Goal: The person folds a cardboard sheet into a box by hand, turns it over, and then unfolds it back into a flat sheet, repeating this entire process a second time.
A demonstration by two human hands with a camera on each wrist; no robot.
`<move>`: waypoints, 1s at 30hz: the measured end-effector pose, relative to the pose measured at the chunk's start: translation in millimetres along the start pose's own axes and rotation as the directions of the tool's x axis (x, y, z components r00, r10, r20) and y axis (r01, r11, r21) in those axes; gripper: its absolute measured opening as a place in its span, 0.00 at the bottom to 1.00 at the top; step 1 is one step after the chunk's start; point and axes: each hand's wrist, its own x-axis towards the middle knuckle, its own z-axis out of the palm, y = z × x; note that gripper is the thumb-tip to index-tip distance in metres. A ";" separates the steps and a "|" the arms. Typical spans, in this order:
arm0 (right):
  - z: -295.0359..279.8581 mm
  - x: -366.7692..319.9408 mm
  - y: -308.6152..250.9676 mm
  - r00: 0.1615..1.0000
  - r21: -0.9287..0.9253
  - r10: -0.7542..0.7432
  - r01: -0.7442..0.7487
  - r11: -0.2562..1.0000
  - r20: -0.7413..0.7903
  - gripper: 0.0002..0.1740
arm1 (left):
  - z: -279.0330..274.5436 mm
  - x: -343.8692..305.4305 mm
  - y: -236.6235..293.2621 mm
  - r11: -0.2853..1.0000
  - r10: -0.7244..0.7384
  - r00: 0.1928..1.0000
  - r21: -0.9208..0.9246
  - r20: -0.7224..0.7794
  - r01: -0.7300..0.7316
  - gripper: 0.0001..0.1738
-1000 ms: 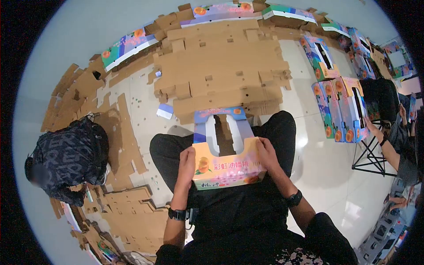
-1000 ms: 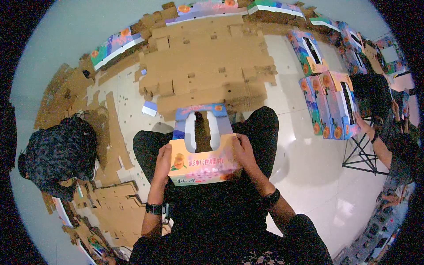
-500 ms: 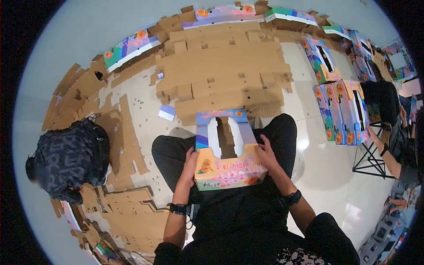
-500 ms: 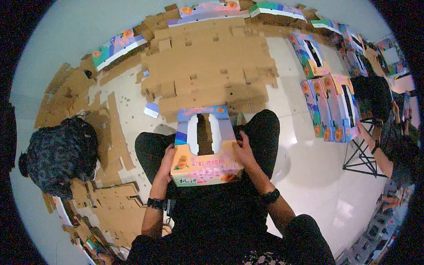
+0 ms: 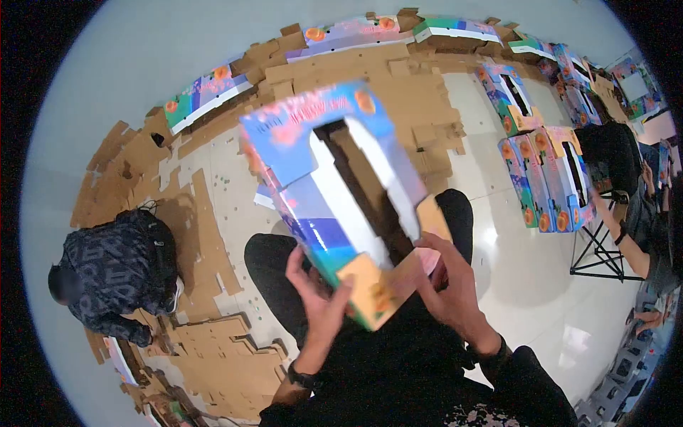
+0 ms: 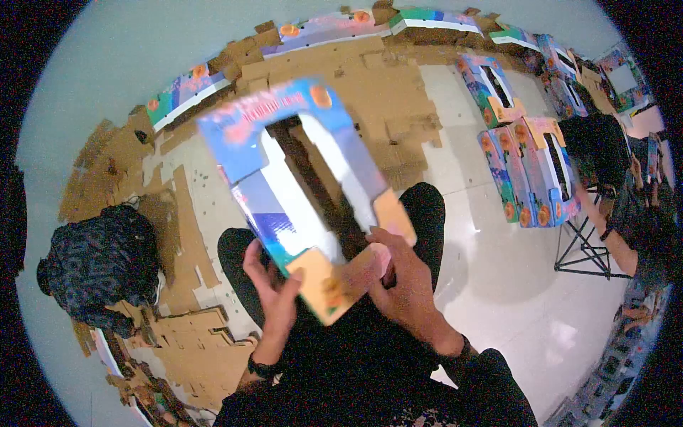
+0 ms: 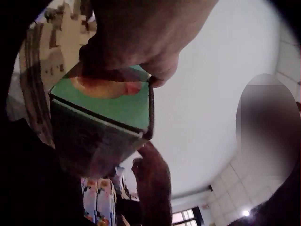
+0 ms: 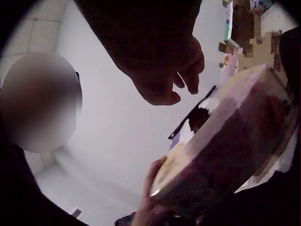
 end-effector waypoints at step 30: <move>-388.6 124.4 409.3 0.303 -0.333 -0.137 -0.839 0.430 -0.943 0.34 | -115.5 -13.6 -91.6 0.779 0.031 0.999 0.626 0.018 -0.035 0.09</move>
